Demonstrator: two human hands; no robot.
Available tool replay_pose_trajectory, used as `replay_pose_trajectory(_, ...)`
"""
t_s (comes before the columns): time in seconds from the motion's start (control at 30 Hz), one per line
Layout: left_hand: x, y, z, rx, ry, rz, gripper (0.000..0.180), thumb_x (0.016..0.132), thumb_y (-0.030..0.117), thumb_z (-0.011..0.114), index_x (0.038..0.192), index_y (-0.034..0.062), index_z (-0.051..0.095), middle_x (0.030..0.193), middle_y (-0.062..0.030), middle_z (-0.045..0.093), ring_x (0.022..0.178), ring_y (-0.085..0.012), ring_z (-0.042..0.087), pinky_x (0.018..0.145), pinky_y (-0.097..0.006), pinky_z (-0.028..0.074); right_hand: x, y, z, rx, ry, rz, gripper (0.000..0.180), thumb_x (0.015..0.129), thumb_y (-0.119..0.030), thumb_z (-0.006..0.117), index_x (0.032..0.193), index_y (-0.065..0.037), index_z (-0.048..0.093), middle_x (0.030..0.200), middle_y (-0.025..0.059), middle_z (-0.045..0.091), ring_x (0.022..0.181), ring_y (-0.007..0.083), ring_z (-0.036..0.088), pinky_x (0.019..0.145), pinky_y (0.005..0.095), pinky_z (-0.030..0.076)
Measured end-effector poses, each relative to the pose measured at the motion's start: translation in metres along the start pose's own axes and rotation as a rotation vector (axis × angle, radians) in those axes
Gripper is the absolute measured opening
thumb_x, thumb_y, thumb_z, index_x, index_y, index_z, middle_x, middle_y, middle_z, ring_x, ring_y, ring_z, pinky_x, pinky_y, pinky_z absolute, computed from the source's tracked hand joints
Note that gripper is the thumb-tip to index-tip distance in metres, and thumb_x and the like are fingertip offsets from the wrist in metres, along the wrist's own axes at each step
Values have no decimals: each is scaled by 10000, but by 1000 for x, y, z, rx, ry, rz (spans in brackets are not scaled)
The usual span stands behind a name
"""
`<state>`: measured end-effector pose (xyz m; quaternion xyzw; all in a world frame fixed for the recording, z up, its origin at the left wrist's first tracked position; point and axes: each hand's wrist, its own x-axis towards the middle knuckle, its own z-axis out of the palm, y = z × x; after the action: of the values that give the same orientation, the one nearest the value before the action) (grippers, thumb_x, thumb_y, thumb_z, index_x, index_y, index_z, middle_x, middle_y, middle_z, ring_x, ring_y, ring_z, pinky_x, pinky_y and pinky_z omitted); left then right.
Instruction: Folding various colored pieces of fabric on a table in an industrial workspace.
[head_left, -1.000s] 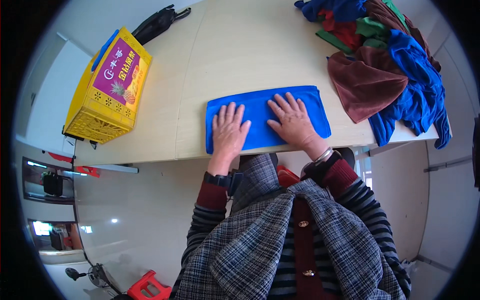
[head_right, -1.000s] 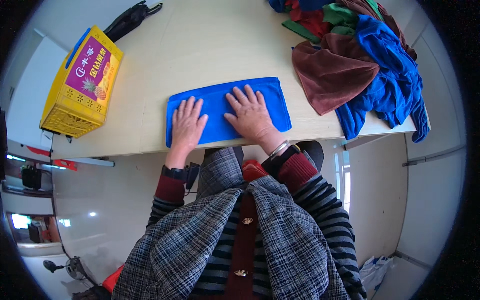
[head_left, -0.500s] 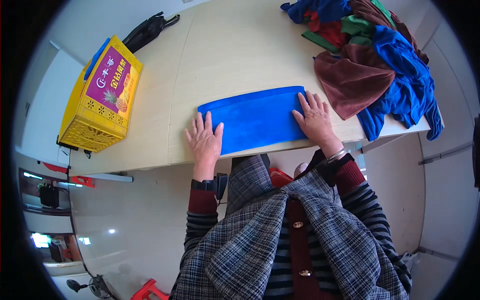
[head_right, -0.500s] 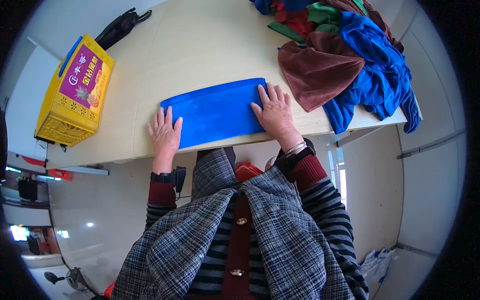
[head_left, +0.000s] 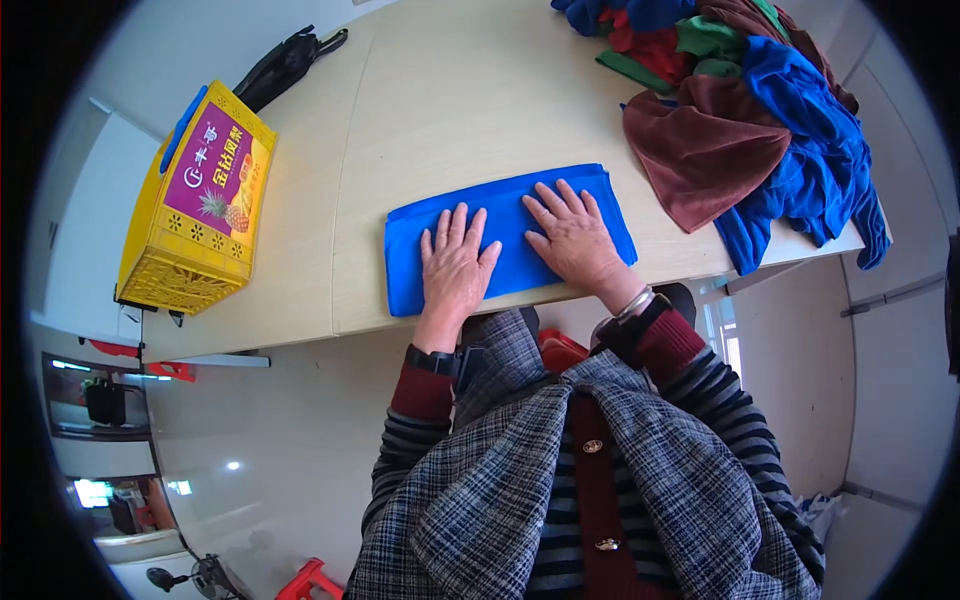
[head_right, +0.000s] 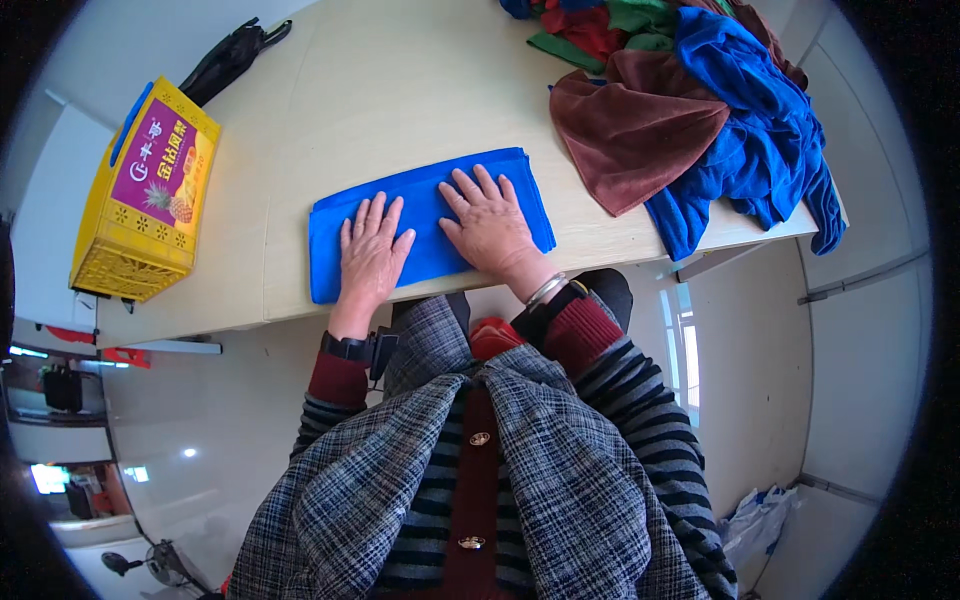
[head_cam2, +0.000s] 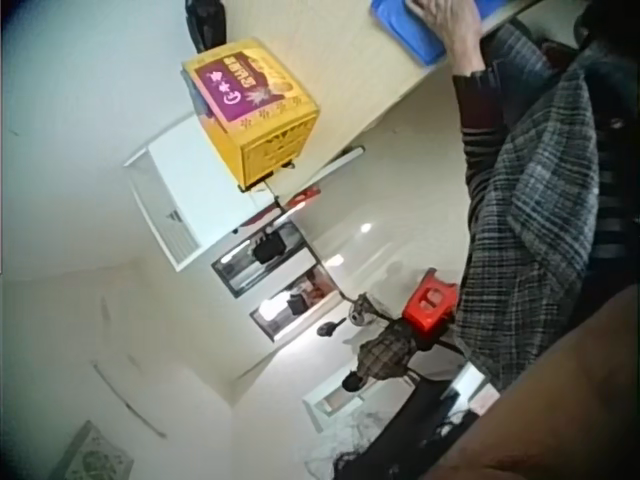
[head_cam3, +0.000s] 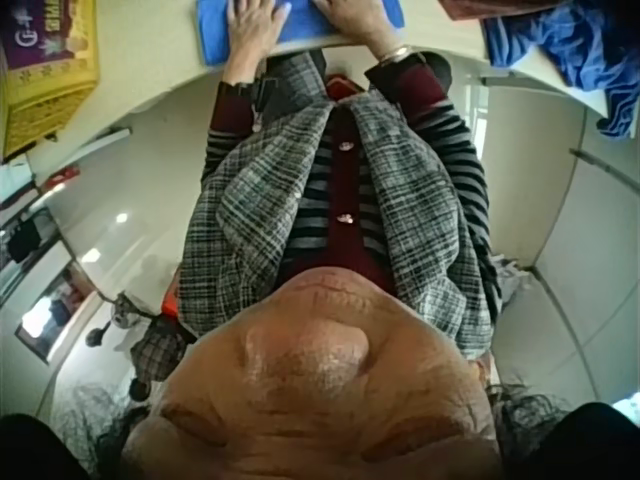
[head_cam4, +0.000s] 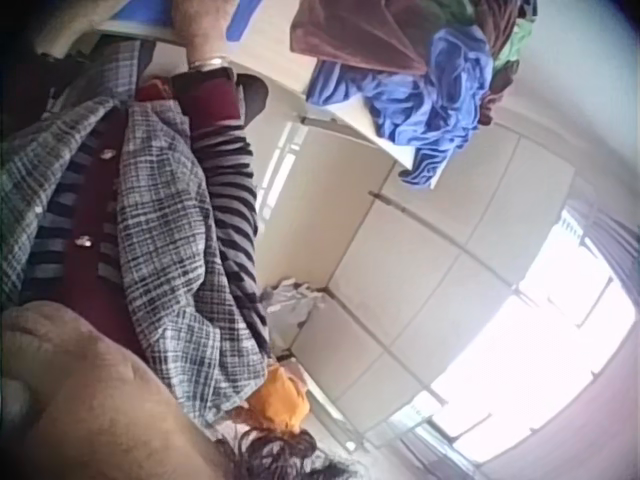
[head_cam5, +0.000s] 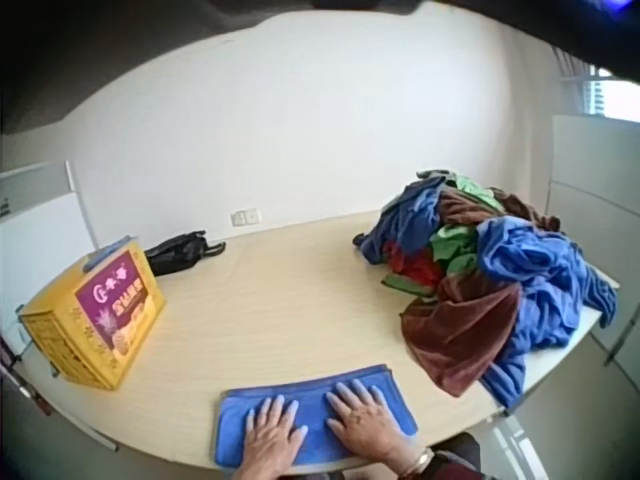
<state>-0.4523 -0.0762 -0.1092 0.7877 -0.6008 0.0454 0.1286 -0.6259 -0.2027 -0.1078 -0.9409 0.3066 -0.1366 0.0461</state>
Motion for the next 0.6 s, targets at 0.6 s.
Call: replay_pose_trajectory(0.6,-12,-51,-6,74,-25,-253,657,1026,549,384,1565,175,349,1637,-126,283,1516,-326,225,1224,-536,147,-8,38,-14,-56,-33,215,600,1047,-522,353,1544,-188,388,1629,107,305,1514,349,231,1239,504,145)
